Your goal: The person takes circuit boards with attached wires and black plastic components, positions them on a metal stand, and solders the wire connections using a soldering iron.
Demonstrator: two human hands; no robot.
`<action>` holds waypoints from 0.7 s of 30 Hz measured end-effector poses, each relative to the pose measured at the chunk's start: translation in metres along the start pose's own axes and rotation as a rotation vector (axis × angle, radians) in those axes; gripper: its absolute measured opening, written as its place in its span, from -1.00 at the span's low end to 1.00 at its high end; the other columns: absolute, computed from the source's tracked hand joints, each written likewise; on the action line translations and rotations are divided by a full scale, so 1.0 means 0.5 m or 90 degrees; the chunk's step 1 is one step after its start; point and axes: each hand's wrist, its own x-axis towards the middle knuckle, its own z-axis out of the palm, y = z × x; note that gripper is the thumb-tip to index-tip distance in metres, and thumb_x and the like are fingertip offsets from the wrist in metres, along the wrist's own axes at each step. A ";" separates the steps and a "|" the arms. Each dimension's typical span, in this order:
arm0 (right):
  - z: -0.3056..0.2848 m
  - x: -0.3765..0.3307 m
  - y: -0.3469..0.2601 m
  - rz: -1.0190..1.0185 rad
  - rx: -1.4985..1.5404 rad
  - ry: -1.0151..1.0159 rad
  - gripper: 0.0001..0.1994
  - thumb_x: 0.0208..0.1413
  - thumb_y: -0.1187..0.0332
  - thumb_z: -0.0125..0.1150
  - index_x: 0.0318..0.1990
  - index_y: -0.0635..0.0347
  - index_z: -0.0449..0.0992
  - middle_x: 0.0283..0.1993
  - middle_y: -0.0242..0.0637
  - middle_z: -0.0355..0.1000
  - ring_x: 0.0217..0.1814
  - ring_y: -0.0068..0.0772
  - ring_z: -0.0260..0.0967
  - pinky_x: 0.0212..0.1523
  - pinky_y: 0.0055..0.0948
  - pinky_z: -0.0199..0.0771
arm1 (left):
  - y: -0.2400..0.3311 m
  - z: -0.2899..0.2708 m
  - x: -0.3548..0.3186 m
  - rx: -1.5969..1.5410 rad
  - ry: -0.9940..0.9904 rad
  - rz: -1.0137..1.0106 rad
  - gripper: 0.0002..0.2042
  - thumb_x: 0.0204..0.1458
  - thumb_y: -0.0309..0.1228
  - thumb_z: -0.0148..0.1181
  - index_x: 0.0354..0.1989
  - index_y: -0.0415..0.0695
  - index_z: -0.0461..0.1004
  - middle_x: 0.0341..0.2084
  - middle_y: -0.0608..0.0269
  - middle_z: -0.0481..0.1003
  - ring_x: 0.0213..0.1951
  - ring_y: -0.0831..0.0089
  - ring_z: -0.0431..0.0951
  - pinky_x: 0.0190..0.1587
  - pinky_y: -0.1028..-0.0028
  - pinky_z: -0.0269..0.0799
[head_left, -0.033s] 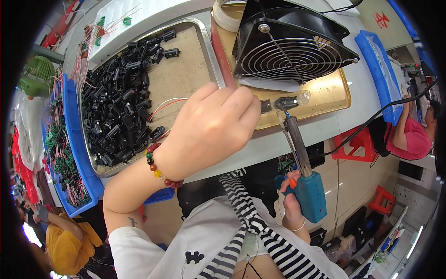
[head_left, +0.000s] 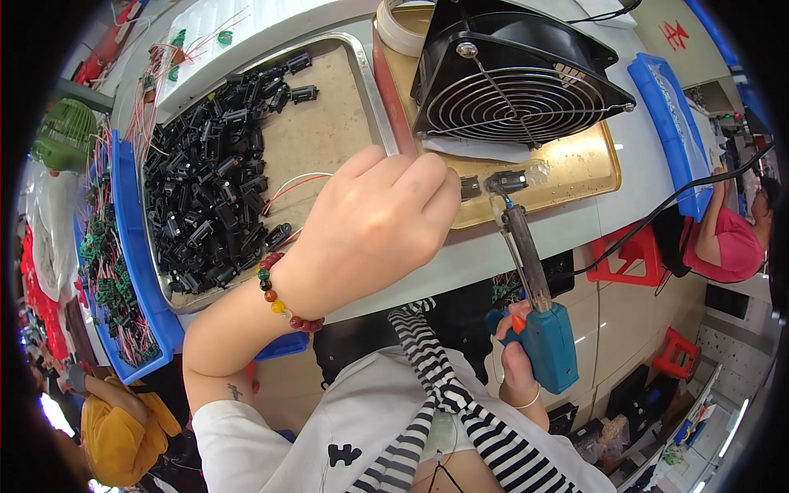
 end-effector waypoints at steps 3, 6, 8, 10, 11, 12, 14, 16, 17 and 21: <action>-0.005 -0.001 0.007 0.001 0.011 -0.010 -0.58 -0.09 0.25 0.27 -0.11 0.36 0.46 -0.28 -0.15 0.44 -0.44 -0.41 0.41 -0.30 -0.46 0.38 | -0.001 -0.001 0.002 -0.012 -0.002 -0.007 -0.75 -0.23 -0.50 0.27 -0.28 -0.19 0.52 -0.48 0.34 0.38 -0.56 0.44 0.35 -0.47 0.49 0.28; -0.001 -0.004 0.008 0.016 0.036 0.007 -0.57 -0.10 0.26 0.29 -0.10 0.37 0.45 -0.21 -0.14 0.43 -0.43 -0.41 0.42 -0.30 -0.46 0.39 | -0.001 -0.001 0.002 -0.032 0.003 -0.017 -0.74 -0.24 -0.51 0.30 -0.28 -0.17 0.53 -0.48 0.32 0.40 -0.57 0.40 0.35 -0.48 0.48 0.29; -0.004 -0.004 0.013 0.015 0.048 0.000 -0.57 -0.11 0.27 0.30 -0.10 0.37 0.44 -0.19 -0.13 0.41 -0.43 -0.41 0.42 -0.31 -0.47 0.40 | -0.006 -0.001 -0.002 -0.052 -0.004 -0.031 -0.76 -0.22 -0.51 0.30 -0.29 -0.16 0.53 -0.47 0.30 0.40 -0.56 0.38 0.36 -0.47 0.46 0.31; -0.006 -0.003 0.006 0.013 0.055 -0.003 -0.57 -0.11 0.28 0.30 -0.09 0.38 0.44 -0.16 -0.12 0.40 -0.43 -0.40 0.42 -0.32 -0.48 0.40 | -0.014 -0.008 0.002 -0.078 -0.006 -0.044 -0.78 -0.20 -0.51 0.31 -0.30 -0.15 0.53 -0.46 0.29 0.41 -0.56 0.35 0.37 -0.46 0.45 0.33; -0.004 -0.003 0.005 0.012 0.076 0.008 -0.56 -0.11 0.28 0.31 -0.09 0.38 0.44 -0.15 -0.11 0.39 -0.43 -0.40 0.42 -0.33 -0.48 0.40 | -0.020 -0.011 0.006 -0.155 -0.023 -0.053 -0.80 -0.19 -0.50 0.31 -0.33 -0.14 0.52 -0.46 0.28 0.42 -0.54 0.33 0.38 -0.45 0.44 0.35; -0.003 -0.002 0.005 0.012 0.096 0.019 -0.56 -0.11 0.28 0.31 -0.09 0.38 0.43 -0.15 -0.11 0.38 -0.42 -0.40 0.41 -0.35 -0.48 0.40 | -0.026 -0.015 0.009 -0.232 -0.041 -0.062 -0.82 -0.18 -0.50 0.32 -0.35 -0.14 0.52 -0.45 0.27 0.42 -0.53 0.31 0.39 -0.44 0.42 0.37; -0.005 -0.001 0.008 0.010 0.104 0.016 -0.56 -0.11 0.29 0.31 -0.08 0.39 0.43 -0.14 -0.10 0.38 -0.42 -0.39 0.41 -0.36 -0.48 0.40 | -0.036 -0.023 0.011 -0.218 -0.072 -0.052 -0.84 -0.16 -0.49 0.31 -0.36 -0.13 0.52 -0.44 0.27 0.43 -0.50 0.31 0.40 -0.41 0.41 0.39; -0.008 0.001 0.011 0.008 0.112 0.012 -0.55 -0.11 0.29 0.31 -0.08 0.39 0.43 -0.14 -0.09 0.38 -0.42 -0.38 0.41 -0.37 -0.49 0.40 | -0.042 -0.025 0.007 -0.203 -0.103 -0.042 -0.86 -0.14 -0.49 0.31 -0.38 -0.13 0.51 -0.43 0.27 0.43 -0.47 0.31 0.42 -0.38 0.41 0.40; -0.009 0.001 0.012 0.004 0.110 0.008 -0.55 -0.10 0.28 0.31 -0.08 0.39 0.43 -0.14 -0.09 0.38 -0.43 -0.38 0.41 -0.38 -0.49 0.40 | -0.043 -0.025 0.004 -0.166 -0.101 -0.037 -0.85 -0.18 -0.50 0.30 -0.39 -0.12 0.52 -0.42 0.28 0.42 -0.44 0.32 0.41 -0.37 0.40 0.40; -0.007 0.002 0.013 0.003 0.110 0.000 -0.56 -0.10 0.30 0.30 -0.08 0.41 0.43 -0.16 -0.08 0.38 -0.43 -0.38 0.41 -0.38 -0.49 0.39 | -0.049 -0.022 0.009 -0.043 -0.036 0.024 -0.81 -0.31 -0.51 0.25 -0.42 -0.09 0.54 -0.40 0.32 0.40 -0.36 0.33 0.40 -0.33 0.41 0.38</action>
